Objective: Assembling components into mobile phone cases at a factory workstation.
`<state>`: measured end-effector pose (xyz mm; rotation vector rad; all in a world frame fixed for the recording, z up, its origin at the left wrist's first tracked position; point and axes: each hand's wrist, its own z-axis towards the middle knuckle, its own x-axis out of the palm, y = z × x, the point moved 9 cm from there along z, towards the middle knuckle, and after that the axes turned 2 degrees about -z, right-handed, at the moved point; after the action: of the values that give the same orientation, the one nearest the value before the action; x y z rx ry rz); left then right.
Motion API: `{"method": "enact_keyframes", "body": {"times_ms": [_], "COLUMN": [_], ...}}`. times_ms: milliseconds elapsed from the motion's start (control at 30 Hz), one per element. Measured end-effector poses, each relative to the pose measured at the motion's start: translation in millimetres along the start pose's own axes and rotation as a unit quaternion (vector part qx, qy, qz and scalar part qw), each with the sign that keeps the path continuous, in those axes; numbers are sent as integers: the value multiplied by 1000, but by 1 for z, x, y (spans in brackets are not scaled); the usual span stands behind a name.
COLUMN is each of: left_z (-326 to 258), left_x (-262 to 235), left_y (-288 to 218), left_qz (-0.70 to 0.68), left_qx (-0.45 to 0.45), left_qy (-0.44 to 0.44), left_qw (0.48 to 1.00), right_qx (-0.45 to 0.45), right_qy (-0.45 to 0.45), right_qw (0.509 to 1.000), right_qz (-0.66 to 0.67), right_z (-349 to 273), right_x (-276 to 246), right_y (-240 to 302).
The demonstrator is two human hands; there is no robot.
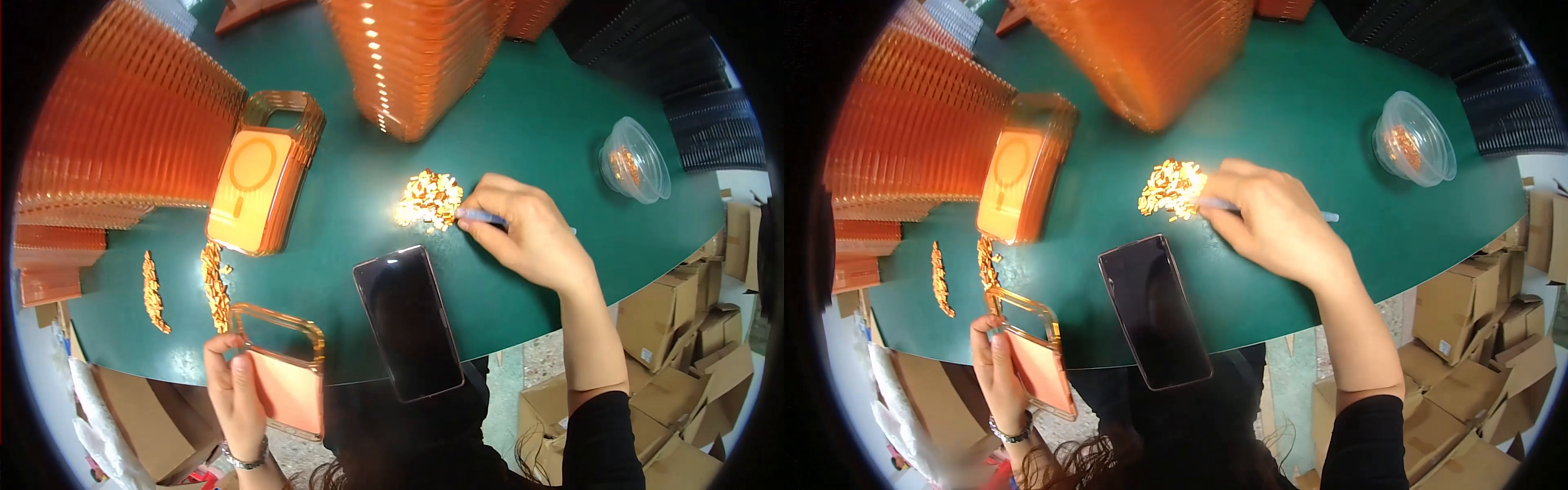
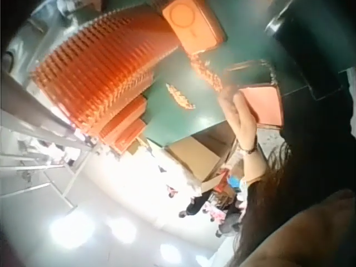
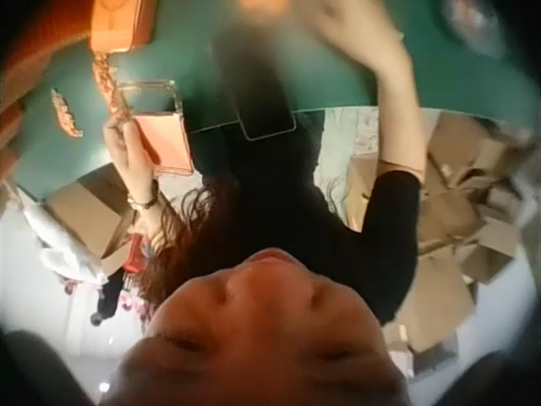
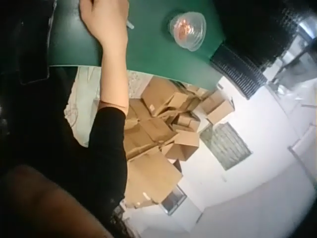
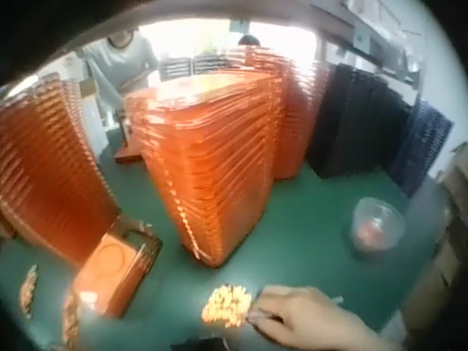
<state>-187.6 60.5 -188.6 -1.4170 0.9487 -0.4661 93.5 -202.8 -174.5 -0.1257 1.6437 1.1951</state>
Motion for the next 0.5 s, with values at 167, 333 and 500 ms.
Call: {"method": "enact_keyframes", "body": {"times_ms": [167,333,500], "left_z": [0,8,5], "left_x": [56,75,88], "left_y": [-26,-37,-40], "left_qz": [130,144,204], "left_qx": [18,90,149], "left_qy": [120,114,144], "left_qw": [984,979,957], "right_qx": [-8,-16,-39], "right_qy": [-19,-22,-8], "right_qw": [1000,999,995], "right_qz": [-15,-41,-91], "right_z": [-10,-10,-12], "right_x": [10,15,11], "right_y": [19,27,32]}}
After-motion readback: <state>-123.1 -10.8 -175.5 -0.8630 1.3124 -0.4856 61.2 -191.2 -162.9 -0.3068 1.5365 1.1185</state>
